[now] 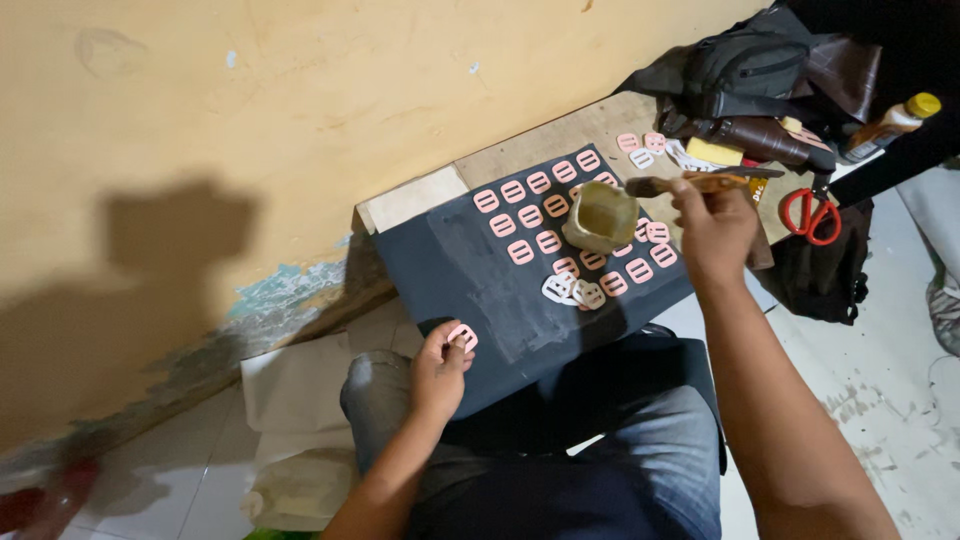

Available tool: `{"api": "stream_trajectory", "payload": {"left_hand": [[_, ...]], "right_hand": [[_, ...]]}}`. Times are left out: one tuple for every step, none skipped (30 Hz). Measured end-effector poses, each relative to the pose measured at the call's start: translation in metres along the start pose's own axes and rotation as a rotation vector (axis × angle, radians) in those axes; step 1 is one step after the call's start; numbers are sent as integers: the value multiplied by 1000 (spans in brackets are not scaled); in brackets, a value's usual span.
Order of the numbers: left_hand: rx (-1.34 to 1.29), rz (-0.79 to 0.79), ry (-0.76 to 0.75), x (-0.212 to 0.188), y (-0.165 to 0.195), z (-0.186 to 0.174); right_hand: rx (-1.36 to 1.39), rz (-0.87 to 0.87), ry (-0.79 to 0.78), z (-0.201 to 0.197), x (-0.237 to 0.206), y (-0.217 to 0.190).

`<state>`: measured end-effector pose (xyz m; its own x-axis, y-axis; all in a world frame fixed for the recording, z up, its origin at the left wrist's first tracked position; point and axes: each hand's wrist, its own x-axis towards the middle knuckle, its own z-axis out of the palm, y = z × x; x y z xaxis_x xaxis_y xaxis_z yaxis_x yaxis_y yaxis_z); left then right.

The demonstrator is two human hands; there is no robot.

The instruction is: The person paints small white plastic buckles white using a brush dipped in a container of white paint. They pick up each buckle, apply paint to the surface, and place it back on the black mat among other buckles.

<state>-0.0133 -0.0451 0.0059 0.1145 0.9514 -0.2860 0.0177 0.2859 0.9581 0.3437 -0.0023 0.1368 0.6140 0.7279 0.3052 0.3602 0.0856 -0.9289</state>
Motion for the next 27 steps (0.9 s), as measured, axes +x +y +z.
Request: {"api": "stream_trajectory", "payload": {"left_hand": [[-24, 0, -1, 0, -2, 0], [-48, 4, -1, 2, -3, 1], [-72, 8, 0, 2, -3, 1], [-87, 10, 4, 1, -4, 1], [-103, 11, 10, 1, -4, 0], [-118, 11, 19, 0, -4, -1], [-126, 9, 37, -1, -5, -3], [-134, 9, 55, -2, -4, -5], [-140, 7, 72, -4, -3, -8], [-113, -2, 96, -5, -2, -12], [-87, -11, 120, -5, -1, -15], [-60, -18, 143, -5, 0, -19], [-63, 1, 140, -3, 1, -22], [-66, 20, 136, -2, 2, -25], [-69, 39, 132, 0, 3, -28], [-37, 53, 117, 2, 4, -31], [-4, 66, 102, 4, 5, -34], [30, 76, 86, 7, 5, -36], [107, 80, 75, 8, 5, -38], [185, 84, 62, 9, 5, -40], [263, 90, 50, 12, 5, -42], [294, 145, 60, 13, 6, -43], [323, 199, 68, 14, 6, -44], [354, 253, 76, 14, 6, -46], [353, 287, 70, 15, 6, -47], [352, 321, 62, 15, 6, -48], [350, 354, 55, 15, 7, -49]], "right_hand": [[-26, -7, 20, -2, -3, -1], [-50, -16, 39, -4, -6, -1], [-73, -25, 58, -5, -11, -2], [-132, 1, 34, -4, -17, -2], [-190, 28, 8, -2, -25, -3], [-249, 54, -21, 3, -31, -4], [-151, 163, -93, 13, -36, -6], [-52, 272, -166, 27, -42, -8], [47, 384, -238, 42, -48, -11], [161, 396, -307, 57, -55, -15], [276, 409, -374, 74, -62, -20], [249, 415, -417, 93, -67, -27], [224, 418, -458, 113, -69, -34], [242, 423, -491, 131, -71, -42], [260, 427, -524, 148, -72, -50], [279, 431, -556, 165, -73, -58], [265, 421, -551, 182, -73, -65], [250, 413, -547, 197, -72, -72], [235, 407, -542, 210, -73, -77], [201, 391, -534, 221, -74, -80], [168, 372, -525, 231, -73, -85], [135, 353, -516, 240, -73, -88], [106, 342, -513, 245, -73, -89], [76, 331, -510, 249, -72, -89], [47, 321, -505, 252, -71, -88], [-36, 196, -501, 254, -71, -88], [-118, 71, -495, 255, -71, -88]]}}
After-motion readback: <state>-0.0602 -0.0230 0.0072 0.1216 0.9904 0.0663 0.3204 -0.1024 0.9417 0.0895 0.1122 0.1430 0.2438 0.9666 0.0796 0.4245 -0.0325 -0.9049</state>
